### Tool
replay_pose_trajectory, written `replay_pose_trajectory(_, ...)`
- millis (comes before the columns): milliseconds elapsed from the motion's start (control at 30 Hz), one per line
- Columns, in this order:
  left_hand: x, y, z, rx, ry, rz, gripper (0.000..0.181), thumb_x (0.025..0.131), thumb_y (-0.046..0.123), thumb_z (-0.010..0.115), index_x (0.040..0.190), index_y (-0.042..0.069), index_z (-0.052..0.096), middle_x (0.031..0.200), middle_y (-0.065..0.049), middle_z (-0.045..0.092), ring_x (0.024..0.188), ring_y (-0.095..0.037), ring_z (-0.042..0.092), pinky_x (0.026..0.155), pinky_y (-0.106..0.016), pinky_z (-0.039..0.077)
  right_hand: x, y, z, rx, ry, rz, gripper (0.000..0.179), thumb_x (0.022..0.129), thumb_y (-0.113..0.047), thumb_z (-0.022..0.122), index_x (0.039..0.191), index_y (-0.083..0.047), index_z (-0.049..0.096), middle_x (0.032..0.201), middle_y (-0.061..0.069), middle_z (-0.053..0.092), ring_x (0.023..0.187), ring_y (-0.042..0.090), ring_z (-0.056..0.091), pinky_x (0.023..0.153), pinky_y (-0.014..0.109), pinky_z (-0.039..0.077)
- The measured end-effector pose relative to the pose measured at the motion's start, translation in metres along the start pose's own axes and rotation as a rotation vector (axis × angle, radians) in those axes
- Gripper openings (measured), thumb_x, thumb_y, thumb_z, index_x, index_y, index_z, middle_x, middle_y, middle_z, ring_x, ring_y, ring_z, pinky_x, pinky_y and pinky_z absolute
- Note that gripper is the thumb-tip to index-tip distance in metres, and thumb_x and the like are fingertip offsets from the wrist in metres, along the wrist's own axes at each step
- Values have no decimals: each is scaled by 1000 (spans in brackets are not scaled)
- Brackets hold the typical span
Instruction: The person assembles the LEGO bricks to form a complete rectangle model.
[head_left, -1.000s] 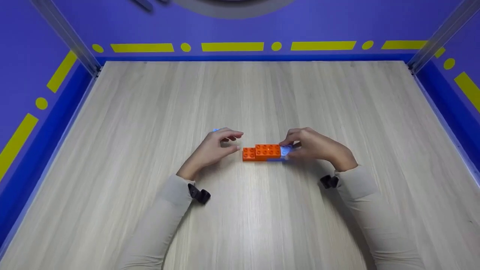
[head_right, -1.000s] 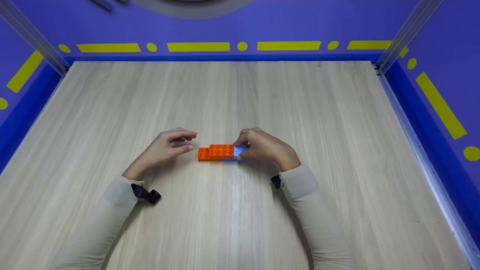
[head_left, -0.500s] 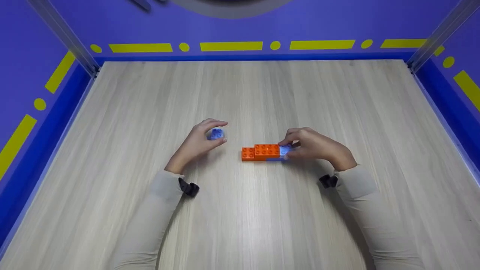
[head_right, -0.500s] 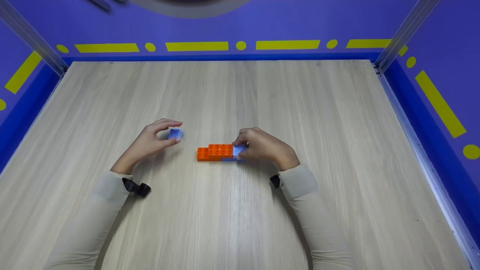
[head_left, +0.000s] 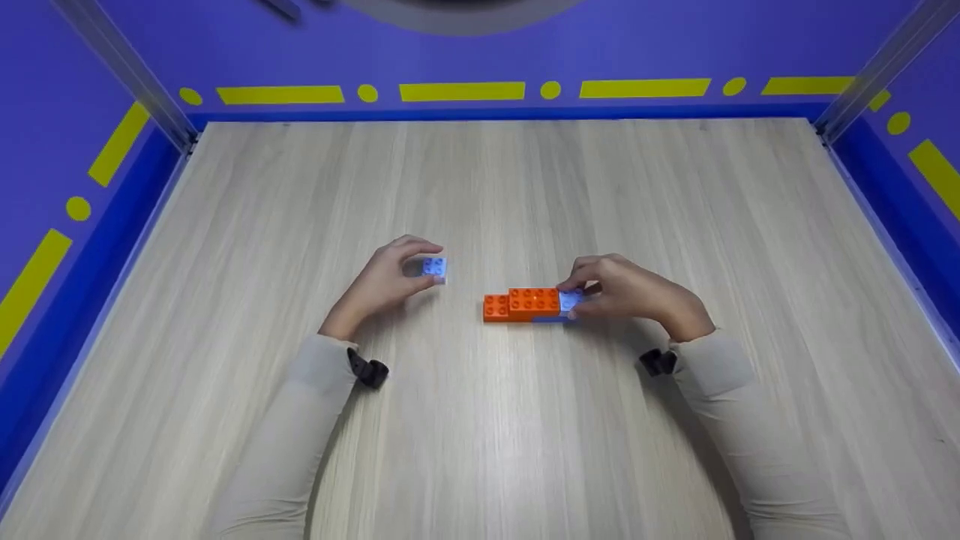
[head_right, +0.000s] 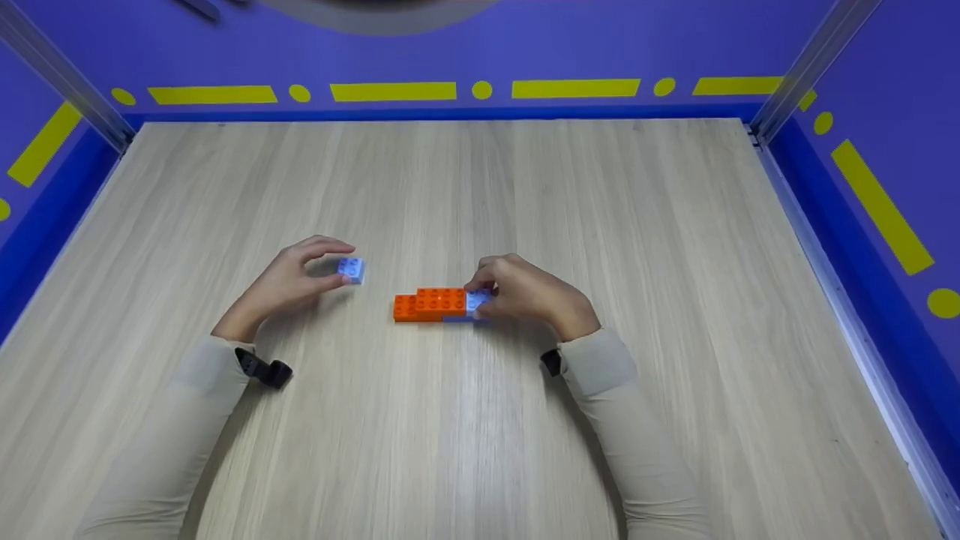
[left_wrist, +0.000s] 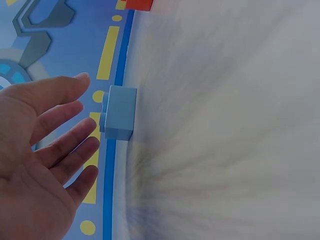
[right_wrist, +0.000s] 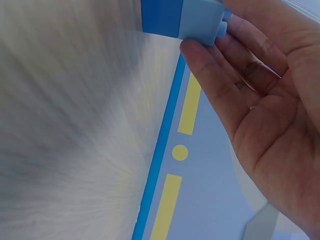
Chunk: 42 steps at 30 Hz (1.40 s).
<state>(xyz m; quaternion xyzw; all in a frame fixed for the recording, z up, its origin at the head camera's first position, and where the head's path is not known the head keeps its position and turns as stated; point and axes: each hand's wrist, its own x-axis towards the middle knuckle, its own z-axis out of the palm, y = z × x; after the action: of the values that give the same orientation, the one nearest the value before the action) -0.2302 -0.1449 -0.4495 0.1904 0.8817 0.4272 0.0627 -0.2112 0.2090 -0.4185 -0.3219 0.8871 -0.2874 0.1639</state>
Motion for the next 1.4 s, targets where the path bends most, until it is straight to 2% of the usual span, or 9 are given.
replay_pose_trajectory(233,1,-2,-3,37,-28,-41,44,86,13,72,127,4,61,130,-10,57,129,-28,47,112,-42,34,-1,0,0,22,3,-20,29,82,-4,72,110,0,71,103,8,65,100,24,65,87,38,55)
replay_pose_trajectory(433,1,-5,-4,50,-42,-65,43,86,11,71,127,3,61,131,-12,57,129,-29,48,112,-42,34,0,-1,-1,5,-4,0,28,82,-7,73,110,-2,71,103,7,65,100,23,65,87,37,55)
replay_pose_trajectory(967,2,-7,-3,37,-43,-58,40,85,6,71,123,1,63,124,-12,61,122,-27,54,109,-39,38,0,0,-2,16,-4,9,30,81,-8,74,111,-3,71,103,6,65,100,21,64,88,36,55)
replay_pose_trajectory(1200,2,-8,-3,39,-45,-58,37,85,5,70,121,1,63,121,-12,62,119,-27,57,106,-40,41,0,3,0,71,6,-15,28,80,-1,72,108,0,72,102,9,65,99,24,66,87,37,55)
replay_pose_trajectory(1400,2,-5,-3,50,-41,-67,35,85,5,70,119,0,64,120,-12,63,116,-27,58,105,-40,43,0,5,0,70,4,-23,28,80,-1,72,108,1,71,103,10,65,99,25,66,87,38,55)
